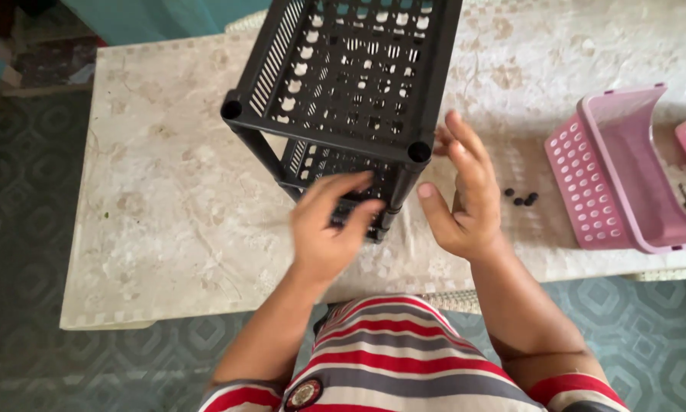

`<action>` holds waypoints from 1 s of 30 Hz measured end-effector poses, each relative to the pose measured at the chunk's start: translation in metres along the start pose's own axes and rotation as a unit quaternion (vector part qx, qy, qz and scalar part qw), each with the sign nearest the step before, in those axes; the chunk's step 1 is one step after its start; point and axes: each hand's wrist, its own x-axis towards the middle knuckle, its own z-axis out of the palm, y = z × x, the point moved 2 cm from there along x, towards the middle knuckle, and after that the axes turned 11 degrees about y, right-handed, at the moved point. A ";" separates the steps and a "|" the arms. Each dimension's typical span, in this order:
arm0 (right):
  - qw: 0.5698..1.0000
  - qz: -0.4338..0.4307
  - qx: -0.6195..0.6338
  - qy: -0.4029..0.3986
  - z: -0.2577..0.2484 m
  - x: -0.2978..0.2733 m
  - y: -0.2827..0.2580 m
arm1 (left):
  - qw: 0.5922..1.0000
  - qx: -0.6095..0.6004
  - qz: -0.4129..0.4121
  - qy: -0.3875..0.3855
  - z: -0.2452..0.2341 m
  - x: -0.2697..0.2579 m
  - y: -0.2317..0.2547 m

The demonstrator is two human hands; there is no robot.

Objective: The person assembles a black plastic storage rack by inserting vertical rods into corner holes and securing them with small black caps. The person then attaches white plastic clips to the sides of pink plastic baskets.

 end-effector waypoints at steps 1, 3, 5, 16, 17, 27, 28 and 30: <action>0.998 0.057 0.024 0.021 0.000 -0.017 0.008 | 0.999 0.013 0.017 0.025 -0.008 -0.005 -0.005; 0.982 0.167 0.071 0.060 0.002 -0.049 0.023 | 0.989 0.056 0.019 0.136 -0.025 -0.012 -0.019; 0.978 0.192 -0.087 -0.003 0.001 -0.079 0.030 | 0.979 0.069 -0.032 0.191 -0.041 -0.017 -0.030; 0.943 0.196 -0.267 -0.005 0.027 -0.125 0.039 | 0.979 0.129 0.130 -0.091 0.016 0.007 0.008; 0.949 0.168 -0.266 -0.008 0.025 -0.124 0.039 | 0.977 0.145 0.128 -0.089 0.022 0.009 0.010; 0.957 0.247 -0.135 -0.069 0.008 -0.127 0.054 | 0.970 0.172 0.139 -0.104 0.018 0.007 0.012; 0.956 0.257 -0.136 -0.025 0.007 -0.135 0.054 | 0.970 0.172 0.139 -0.101 0.019 0.007 0.012; 0.938 0.301 -0.170 -0.005 0.009 -0.155 0.060 | 0.971 0.172 0.139 -0.094 0.022 0.007 0.012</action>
